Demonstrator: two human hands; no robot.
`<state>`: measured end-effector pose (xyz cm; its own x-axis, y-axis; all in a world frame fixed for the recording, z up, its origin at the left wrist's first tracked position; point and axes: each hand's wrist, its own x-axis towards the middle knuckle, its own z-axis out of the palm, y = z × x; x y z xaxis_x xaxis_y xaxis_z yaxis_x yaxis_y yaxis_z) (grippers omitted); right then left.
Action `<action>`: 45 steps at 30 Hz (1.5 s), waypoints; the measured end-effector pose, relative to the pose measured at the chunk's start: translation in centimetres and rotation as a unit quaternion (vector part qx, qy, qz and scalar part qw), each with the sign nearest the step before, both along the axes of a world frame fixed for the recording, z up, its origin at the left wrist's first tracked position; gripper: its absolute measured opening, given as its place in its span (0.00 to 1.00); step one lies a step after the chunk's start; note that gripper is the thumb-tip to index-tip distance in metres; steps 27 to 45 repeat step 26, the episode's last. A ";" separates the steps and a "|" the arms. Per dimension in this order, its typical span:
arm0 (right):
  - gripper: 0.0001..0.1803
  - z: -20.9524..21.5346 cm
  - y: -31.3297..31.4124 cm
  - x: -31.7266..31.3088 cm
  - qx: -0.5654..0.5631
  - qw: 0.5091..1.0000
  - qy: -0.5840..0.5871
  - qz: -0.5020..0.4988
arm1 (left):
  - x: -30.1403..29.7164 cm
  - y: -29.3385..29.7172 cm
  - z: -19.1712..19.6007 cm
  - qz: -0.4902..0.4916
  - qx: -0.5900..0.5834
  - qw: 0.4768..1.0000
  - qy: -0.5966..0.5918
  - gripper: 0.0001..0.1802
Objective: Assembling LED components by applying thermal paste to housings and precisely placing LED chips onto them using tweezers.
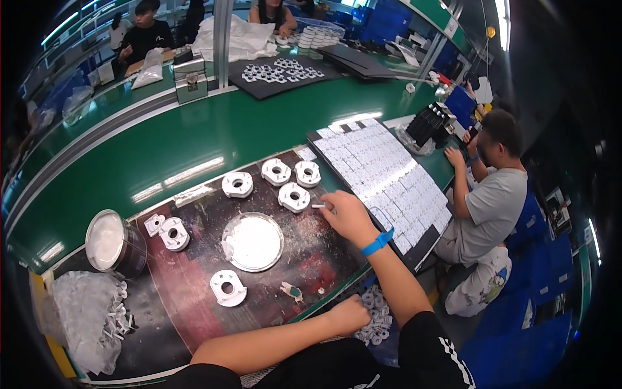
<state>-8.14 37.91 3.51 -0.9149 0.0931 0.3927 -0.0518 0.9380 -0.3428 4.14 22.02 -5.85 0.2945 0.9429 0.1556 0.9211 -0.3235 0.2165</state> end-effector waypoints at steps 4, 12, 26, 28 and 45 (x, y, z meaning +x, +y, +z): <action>0.10 3.7 -1.6 -0.9 -0.110 0.992 -0.035 0.039 | -0.4 -0.4 1.4 0.057 0.085 0.994 -0.046 0.06; 0.10 9.8 -3.1 -12.7 -0.040 0.992 0.023 0.115 | 0.1 -0.4 0.9 0.054 0.018 0.991 -0.124 0.10; 0.20 1.8 5.1 -38.8 -0.007 0.992 -0.096 -0.081 | 1.5 -1.6 -13.2 0.088 0.085 0.969 -0.217 0.08; 0.20 1.8 5.1 -38.8 -0.007 0.992 -0.096 -0.081 | 1.5 -1.6 -13.2 0.088 0.085 0.969 -0.217 0.08; 0.20 1.8 5.1 -38.8 -0.007 0.992 -0.096 -0.081 | 1.5 -1.6 -13.2 0.088 0.085 0.969 -0.217 0.08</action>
